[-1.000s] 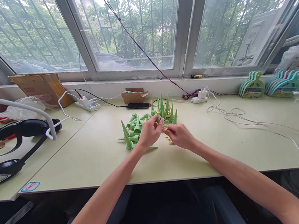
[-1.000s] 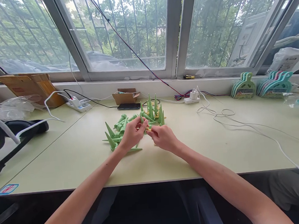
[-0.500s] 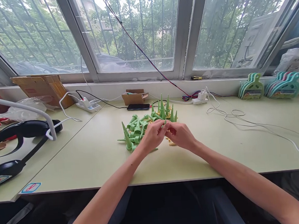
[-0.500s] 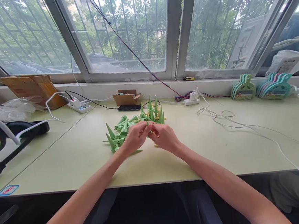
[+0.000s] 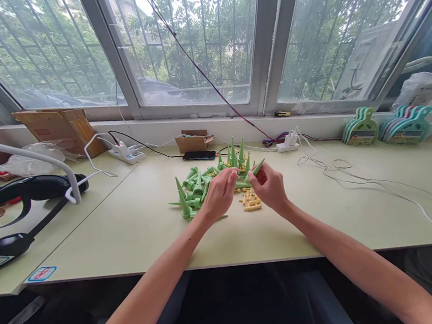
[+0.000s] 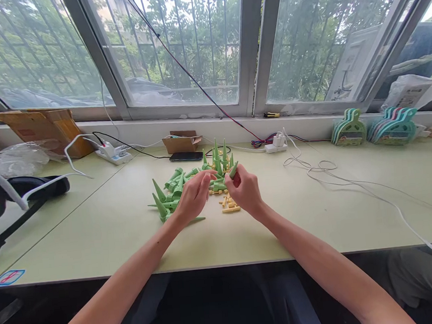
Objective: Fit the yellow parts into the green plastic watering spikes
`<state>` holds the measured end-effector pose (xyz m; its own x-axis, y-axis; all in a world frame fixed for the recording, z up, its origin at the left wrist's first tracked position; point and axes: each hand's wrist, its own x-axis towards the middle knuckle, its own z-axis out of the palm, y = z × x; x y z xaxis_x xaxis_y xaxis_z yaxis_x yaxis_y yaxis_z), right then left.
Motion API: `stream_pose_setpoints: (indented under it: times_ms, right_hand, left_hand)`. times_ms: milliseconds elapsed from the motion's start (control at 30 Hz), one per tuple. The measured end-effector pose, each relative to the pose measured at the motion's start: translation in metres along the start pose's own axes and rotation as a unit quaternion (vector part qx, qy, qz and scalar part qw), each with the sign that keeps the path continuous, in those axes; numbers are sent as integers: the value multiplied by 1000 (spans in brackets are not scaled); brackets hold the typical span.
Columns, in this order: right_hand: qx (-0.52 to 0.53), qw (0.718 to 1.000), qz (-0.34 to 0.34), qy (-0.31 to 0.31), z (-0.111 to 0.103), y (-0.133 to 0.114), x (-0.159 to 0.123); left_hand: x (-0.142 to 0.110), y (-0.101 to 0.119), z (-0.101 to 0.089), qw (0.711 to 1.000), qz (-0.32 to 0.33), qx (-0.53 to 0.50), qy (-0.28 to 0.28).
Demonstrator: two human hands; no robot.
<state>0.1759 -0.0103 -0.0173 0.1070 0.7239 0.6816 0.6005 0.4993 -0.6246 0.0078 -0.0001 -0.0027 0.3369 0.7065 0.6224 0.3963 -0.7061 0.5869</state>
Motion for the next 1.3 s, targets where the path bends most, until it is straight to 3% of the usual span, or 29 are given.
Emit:
stream_pose_setpoints:
  times_ms: [67, 233, 533, 900, 1067, 1300]
  right_hand:
    - [-32, 999, 11, 27, -2, 5, 3]
    - [-88, 996, 13, 17, -2, 16, 6]
    - [-140, 987, 43, 67, -8, 29, 17]
    - [-204, 973, 107, 4, -5, 51, 22]
    - [-218, 964, 141, -64, -5, 59, 24]
    - [-187, 970, 125, -94, -2, 64, 26]
  left_hand:
    - [0, -1, 0, 1000, -2, 5, 10]
    - [1, -1, 1, 999, 13, 22, 21]
    - [1, 0, 2, 999, 6, 44, 8]
    - [0, -1, 4, 999, 18, 49, -13]
    - [-1, -3, 5, 998, 23, 56, -19]
    - [-2, -4, 7, 997, 37, 60, -39]
